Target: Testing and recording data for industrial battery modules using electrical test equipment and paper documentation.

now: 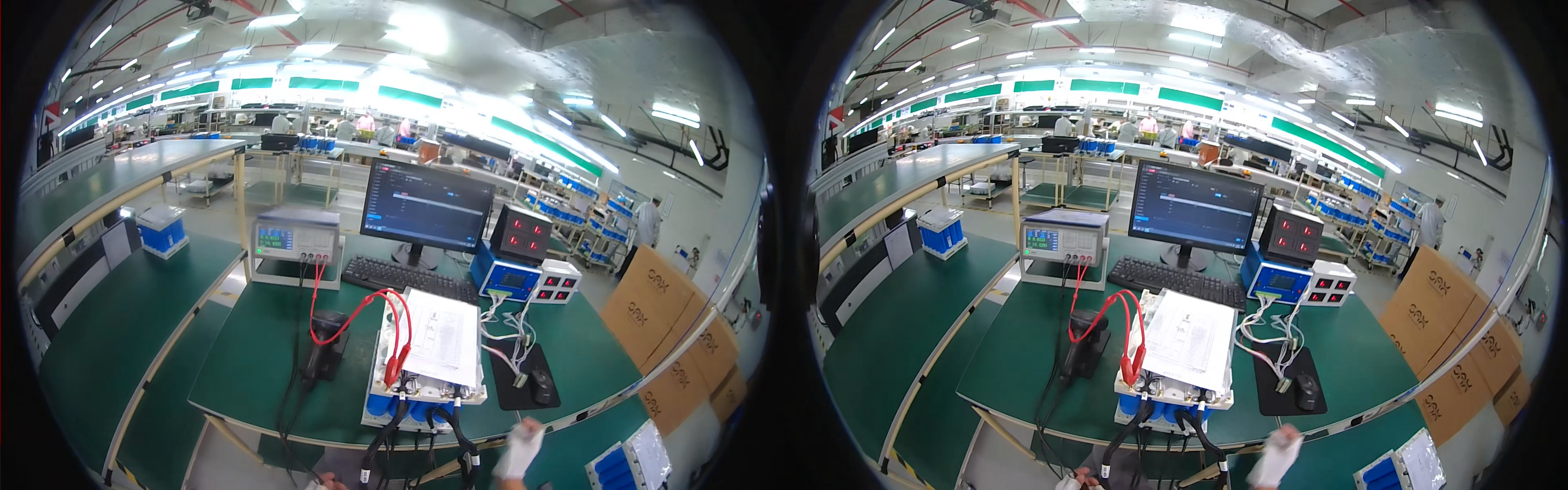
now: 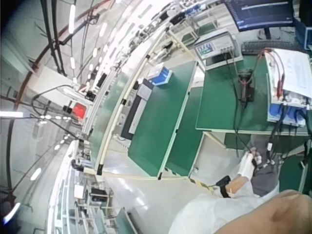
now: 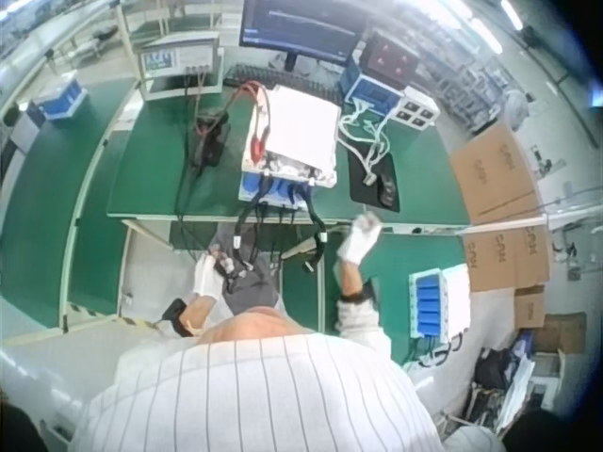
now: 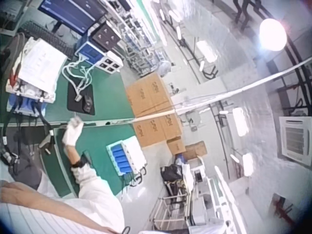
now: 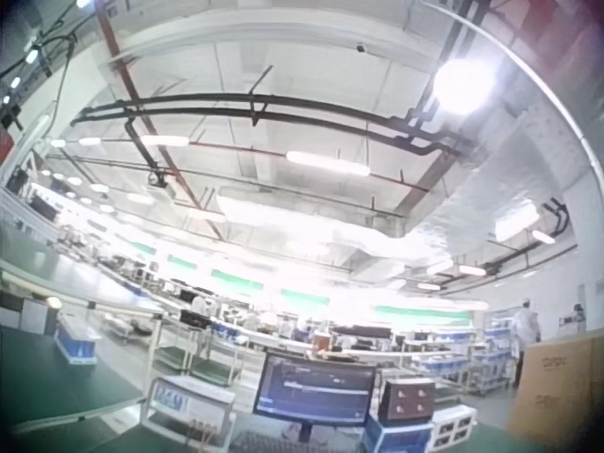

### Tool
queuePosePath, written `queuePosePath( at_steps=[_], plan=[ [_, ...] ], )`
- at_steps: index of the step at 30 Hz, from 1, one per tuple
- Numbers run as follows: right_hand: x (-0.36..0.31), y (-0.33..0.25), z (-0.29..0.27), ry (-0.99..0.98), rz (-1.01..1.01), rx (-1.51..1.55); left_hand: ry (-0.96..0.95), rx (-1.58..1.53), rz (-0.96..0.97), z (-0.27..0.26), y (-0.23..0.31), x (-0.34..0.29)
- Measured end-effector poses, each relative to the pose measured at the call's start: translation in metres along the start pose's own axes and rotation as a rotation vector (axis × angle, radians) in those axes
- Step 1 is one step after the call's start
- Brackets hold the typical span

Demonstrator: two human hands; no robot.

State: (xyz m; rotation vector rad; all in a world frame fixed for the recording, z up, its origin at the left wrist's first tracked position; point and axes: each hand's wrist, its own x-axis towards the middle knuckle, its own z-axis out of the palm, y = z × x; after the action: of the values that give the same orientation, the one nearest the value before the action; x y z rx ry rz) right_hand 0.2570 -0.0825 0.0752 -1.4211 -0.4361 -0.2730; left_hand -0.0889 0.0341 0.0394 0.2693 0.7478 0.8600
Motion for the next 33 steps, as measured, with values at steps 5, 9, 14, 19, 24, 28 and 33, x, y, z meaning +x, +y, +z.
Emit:
queuePosePath(
  at_steps=[5,9,14,19,24,28,33],
  plan=[
    [-0.17,-0.067,0.025,-0.425,0.643,0.301,0.05,0.071,0.025,0.026,-0.004,-0.011],
    [-0.198,-0.062,0.032,-0.909,1.223,0.407,-0.089,0.238,0.107,0.008,-0.024,0.002],
    [-0.195,-0.057,0.023,-1.199,1.234,0.53,-0.094,0.228,0.006,0.002,-0.024,0.004],
    [-0.185,-0.059,0.015,-1.217,1.145,0.349,-0.041,0.528,0.318,0.015,0.02,0.003],
    [-0.184,-0.062,0.015,-1.251,1.013,0.113,0.23,0.74,0.506,-0.029,0.061,0.008],
    [-0.187,-0.054,0.016,-1.298,0.826,-0.025,0.363,1.162,0.846,-0.034,0.051,0.007],
    [-0.185,-0.057,0.021,-1.434,0.432,-0.113,-0.201,0.968,0.029,-0.002,0.006,-0.004]
  ],
)
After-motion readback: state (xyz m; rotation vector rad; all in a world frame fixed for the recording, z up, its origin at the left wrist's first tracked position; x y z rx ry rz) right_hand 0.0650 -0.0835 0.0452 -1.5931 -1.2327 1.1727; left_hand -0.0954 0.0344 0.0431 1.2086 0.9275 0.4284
